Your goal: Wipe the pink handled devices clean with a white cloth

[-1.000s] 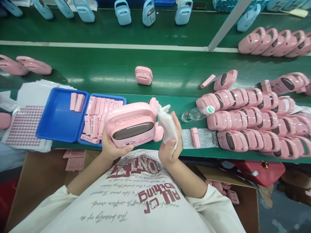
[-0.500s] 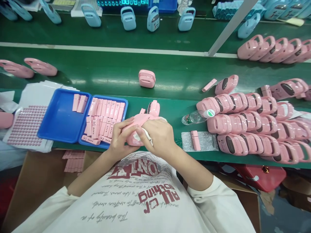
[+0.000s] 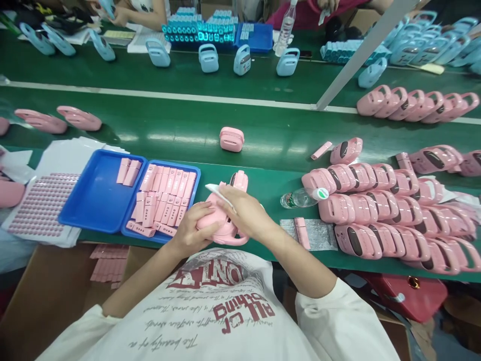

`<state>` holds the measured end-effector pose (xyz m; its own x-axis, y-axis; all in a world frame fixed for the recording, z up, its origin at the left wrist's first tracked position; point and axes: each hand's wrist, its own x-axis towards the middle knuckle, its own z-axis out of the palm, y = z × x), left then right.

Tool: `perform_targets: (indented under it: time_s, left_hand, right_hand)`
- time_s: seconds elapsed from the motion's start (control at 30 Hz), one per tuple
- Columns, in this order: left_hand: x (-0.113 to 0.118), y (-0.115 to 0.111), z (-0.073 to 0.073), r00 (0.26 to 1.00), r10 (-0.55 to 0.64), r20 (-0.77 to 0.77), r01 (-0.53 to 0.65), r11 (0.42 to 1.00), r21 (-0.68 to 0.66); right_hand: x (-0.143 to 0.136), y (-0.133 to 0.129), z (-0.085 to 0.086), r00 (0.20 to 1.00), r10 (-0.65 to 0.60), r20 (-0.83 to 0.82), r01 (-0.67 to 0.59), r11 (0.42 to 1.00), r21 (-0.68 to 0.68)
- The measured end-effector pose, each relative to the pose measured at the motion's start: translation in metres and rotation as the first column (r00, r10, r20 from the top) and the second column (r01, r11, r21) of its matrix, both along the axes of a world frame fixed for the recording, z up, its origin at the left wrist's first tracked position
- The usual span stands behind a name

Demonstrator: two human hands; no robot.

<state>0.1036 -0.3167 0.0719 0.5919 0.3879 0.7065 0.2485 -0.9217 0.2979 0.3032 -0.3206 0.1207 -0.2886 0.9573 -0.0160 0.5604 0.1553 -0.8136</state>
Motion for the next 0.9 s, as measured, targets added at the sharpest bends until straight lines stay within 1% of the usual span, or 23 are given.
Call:
perform_targets:
  time_s: [0.03, 0.1, 0.13, 0.17, 0.2, 0.27, 0.33, 0.37, 0.4, 0.43, 0.47, 0.5, 0.53, 0.57, 0.6, 0.63, 0.67, 0.7, 0.73, 0.8, 0.83, 0.9]
  left_hand:
    - [-0.001, 0.001, -0.002, 1.000, 0.009, 0.000, -0.009, 0.999, -0.045]
    - [-0.003, 0.003, -0.007, 0.998, 0.069, -0.006, -0.069, 0.982, -0.174]
    - [-0.004, 0.003, -0.009, 0.994, 0.105, -0.006, -0.103, 0.961, -0.256]
    - [-0.006, 0.004, -0.012, 0.990, 0.142, 0.000, -0.133, 0.929, -0.345]
    - [-0.006, 0.005, -0.015, 0.985, 0.172, 0.011, -0.150, 0.888, -0.434]
    - [-0.005, 0.007, -0.020, 0.979, 0.197, 0.055, -0.125, 0.790, -0.601]
    - [0.000, 0.011, -0.025, 0.976, 0.189, 0.112, -0.047, 0.677, -0.735]
    - [0.003, 0.013, -0.027, 0.974, 0.181, 0.138, -0.002, 0.612, -0.791]
    - [0.007, 0.016, -0.029, 0.971, 0.173, 0.162, 0.043, 0.544, -0.838]
    - [0.010, 0.018, -0.030, 0.967, 0.174, 0.184, 0.080, 0.479, -0.874]
    - [0.013, 0.021, -0.031, 0.962, 0.184, 0.199, 0.104, 0.428, -0.898]
    - [0.014, 0.024, -0.032, 0.959, 0.200, 0.202, 0.108, 0.400, -0.910]
    - [0.013, 0.027, -0.033, 0.959, 0.219, 0.180, 0.080, 0.399, -0.913]
    - [0.009, 0.029, -0.036, 0.963, 0.240, 0.124, 0.010, 0.425, -0.905]
    - [0.003, 0.030, -0.039, 0.963, 0.268, 0.034, -0.098, 0.463, -0.881]
    - [-0.006, 0.031, -0.043, 0.949, 0.305, -0.080, -0.230, 0.497, -0.837]
    - [-0.016, 0.030, -0.049, 0.917, 0.344, -0.201, -0.363, 0.512, -0.779]
    - [-0.027, 0.029, -0.055, 0.867, 0.383, -0.318, -0.484, 0.501, -0.717]
    - [-0.039, 0.027, -0.062, 0.806, 0.414, -0.422, -0.586, 0.467, -0.662]
    - [-0.064, 0.021, -0.076, 0.677, 0.462, -0.573, -0.734, 0.367, -0.571]
    - [-0.076, 0.018, -0.082, 0.611, 0.487, -0.624, -0.789, 0.318, -0.525]
    - [-0.097, 0.015, -0.089, 0.474, 0.557, -0.682, -0.876, 0.225, -0.426]
  right_hand:
    - [-0.001, -0.003, 0.002, 0.997, 0.081, 0.005, -0.081, 0.996, 0.036]
    - [0.004, -0.006, 0.002, 0.977, 0.213, -0.028, -0.209, 0.973, 0.098]
    - [0.009, -0.006, 0.000, 0.967, 0.253, -0.042, -0.246, 0.961, 0.125]
    - [0.013, -0.006, -0.003, 0.966, 0.258, -0.036, -0.249, 0.956, 0.154]
    - [0.017, -0.005, -0.008, 0.973, 0.229, -0.005, -0.224, 0.955, 0.193]
    - [0.021, 0.000, -0.023, 0.991, 0.093, 0.096, -0.119, 0.940, 0.319]
    - [0.022, 0.008, -0.038, 0.984, -0.074, 0.159, -0.008, 0.885, 0.465]
    - [0.022, 0.013, -0.044, 0.978, -0.133, 0.162, 0.032, 0.857, 0.515]
    - [0.022, 0.019, -0.048, 0.972, -0.178, 0.152, 0.070, 0.840, 0.537]
    - [0.024, 0.026, -0.050, 0.967, -0.216, 0.137, 0.112, 0.839, 0.533]
    - [0.027, 0.033, -0.050, 0.959, -0.254, 0.124, 0.160, 0.850, 0.502]
    - [0.032, 0.041, -0.049, 0.945, -0.308, 0.112, 0.227, 0.861, 0.455]
    - [0.039, 0.050, -0.047, 0.918, -0.382, 0.107, 0.311, 0.861, 0.402]
    - [0.047, 0.061, -0.045, 0.876, -0.468, 0.120, 0.403, 0.845, 0.351]
    - [0.057, 0.073, -0.044, 0.815, -0.560, 0.152, 0.499, 0.810, 0.308]
    - [0.067, 0.086, -0.045, 0.740, -0.641, 0.201, 0.584, 0.762, 0.279]
    - [0.078, 0.101, -0.048, 0.668, -0.696, 0.262, 0.646, 0.718, 0.260]
    - [0.088, 0.117, -0.052, 0.595, -0.736, 0.323, 0.699, 0.672, 0.245]
    - [0.097, 0.133, -0.058, 0.550, -0.747, 0.372, 0.732, 0.646, 0.215]
    - [0.112, 0.164, -0.074, 0.525, -0.748, 0.407, 0.762, 0.626, 0.166]
    - [0.117, 0.178, -0.082, 0.528, -0.741, 0.414, 0.767, 0.626, 0.143]
    - [0.127, 0.200, -0.097, 0.551, -0.731, 0.403, 0.752, 0.644, 0.140]
